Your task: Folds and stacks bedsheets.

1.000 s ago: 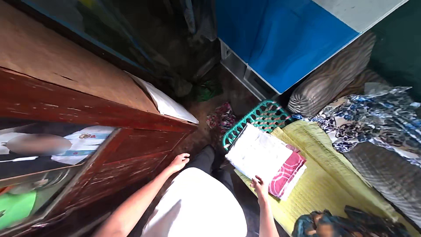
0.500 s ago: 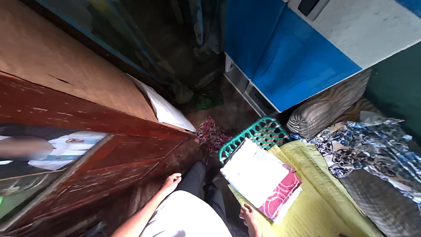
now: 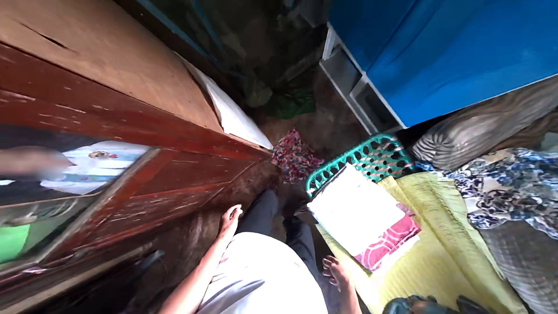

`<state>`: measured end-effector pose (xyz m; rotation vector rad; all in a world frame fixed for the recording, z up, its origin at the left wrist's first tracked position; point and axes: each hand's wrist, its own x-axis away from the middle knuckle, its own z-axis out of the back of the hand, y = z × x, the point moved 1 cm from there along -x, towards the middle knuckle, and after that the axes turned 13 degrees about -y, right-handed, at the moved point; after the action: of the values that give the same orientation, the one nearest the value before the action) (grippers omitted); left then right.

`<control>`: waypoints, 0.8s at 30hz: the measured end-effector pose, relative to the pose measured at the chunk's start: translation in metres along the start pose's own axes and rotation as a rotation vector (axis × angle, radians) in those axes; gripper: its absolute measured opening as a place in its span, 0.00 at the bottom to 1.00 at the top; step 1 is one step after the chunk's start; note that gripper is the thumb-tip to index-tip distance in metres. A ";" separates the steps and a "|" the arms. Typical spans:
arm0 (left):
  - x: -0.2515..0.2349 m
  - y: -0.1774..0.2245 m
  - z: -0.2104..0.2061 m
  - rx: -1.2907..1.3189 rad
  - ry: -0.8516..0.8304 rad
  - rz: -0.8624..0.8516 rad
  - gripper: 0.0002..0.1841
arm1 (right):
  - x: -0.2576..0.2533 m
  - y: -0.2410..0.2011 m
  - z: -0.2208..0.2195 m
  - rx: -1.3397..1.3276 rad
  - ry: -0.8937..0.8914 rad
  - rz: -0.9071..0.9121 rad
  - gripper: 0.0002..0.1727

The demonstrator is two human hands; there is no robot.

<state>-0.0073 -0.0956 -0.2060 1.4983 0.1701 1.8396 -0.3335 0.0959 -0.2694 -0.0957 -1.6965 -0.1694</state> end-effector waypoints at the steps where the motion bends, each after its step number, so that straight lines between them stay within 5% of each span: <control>1: 0.000 -0.003 0.002 -0.011 0.005 0.011 0.21 | -0.001 0.005 0.002 -0.033 0.040 0.016 0.27; 4: -0.001 -0.010 0.015 -0.086 -0.044 0.045 0.21 | -0.011 -0.005 0.008 -0.065 0.219 0.164 0.23; 8: -0.008 -0.030 0.040 -0.260 -0.174 0.131 0.19 | -0.034 -0.078 0.008 -0.005 0.330 0.335 0.30; 13: -0.025 -0.059 0.078 -0.372 -0.225 0.208 0.19 | -0.091 -0.135 -0.009 -0.755 0.526 0.221 0.40; 19: -0.027 -0.080 0.116 -0.426 -0.170 0.365 0.19 | -0.137 -0.139 -0.038 -1.300 0.322 0.252 0.32; 24: -0.034 -0.065 0.103 -0.390 -0.217 0.378 0.19 | -0.113 -0.135 -0.025 -1.521 0.278 0.443 0.25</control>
<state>0.1148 -0.1055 -0.2358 1.5011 -0.5796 1.8384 -0.3158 -0.0370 -0.3857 -1.4674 -0.9012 -1.0408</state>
